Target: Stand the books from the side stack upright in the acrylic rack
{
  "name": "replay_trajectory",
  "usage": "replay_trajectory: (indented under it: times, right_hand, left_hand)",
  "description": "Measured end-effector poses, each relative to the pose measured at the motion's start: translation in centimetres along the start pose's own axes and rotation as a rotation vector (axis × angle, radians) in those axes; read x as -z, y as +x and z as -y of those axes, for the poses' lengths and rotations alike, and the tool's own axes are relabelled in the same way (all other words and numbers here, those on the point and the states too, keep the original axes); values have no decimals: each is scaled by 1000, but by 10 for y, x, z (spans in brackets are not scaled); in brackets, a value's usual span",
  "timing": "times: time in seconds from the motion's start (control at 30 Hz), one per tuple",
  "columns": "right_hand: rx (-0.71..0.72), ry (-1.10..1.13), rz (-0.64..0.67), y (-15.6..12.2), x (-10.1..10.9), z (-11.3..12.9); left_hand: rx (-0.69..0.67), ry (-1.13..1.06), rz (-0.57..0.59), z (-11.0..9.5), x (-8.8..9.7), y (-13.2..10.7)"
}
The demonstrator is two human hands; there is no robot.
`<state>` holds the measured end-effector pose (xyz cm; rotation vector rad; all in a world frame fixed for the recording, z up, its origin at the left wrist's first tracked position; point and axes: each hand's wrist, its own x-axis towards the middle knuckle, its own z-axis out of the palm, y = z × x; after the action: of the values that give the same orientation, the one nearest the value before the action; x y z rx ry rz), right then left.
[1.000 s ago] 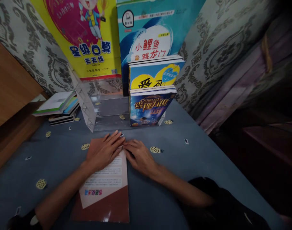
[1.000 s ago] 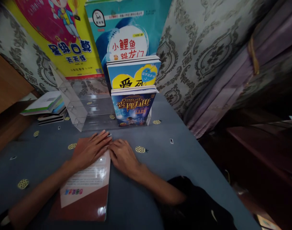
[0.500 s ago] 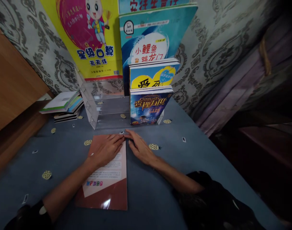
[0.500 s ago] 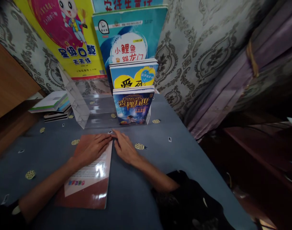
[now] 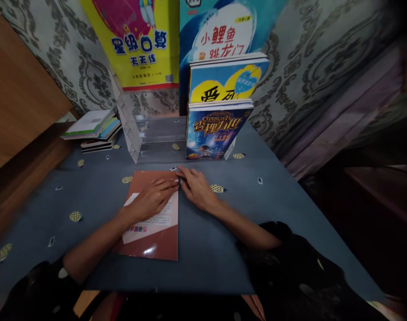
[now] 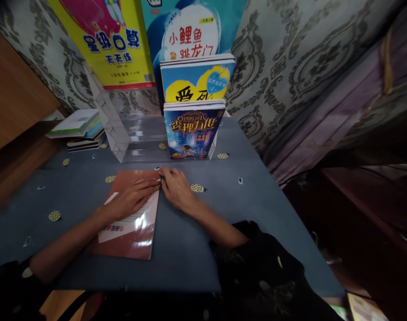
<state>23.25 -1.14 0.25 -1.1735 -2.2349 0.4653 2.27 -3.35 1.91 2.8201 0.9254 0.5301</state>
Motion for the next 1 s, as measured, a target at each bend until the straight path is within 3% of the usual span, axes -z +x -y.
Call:
replay_trajectory:
  times: [0.37, 0.7, 1.0]
  right_hand:
    - [15, -65, 42, -1, 1, 3]
    - [63, -85, 27, -4, 2, 5]
    - [165, -24, 16, 4, -1, 2]
  left_hand:
    - [9, 37, 107, -43, 13, -25]
    - [35, 31, 316, -93, 22, -69]
    - [64, 50, 298, -87, 26, -71]
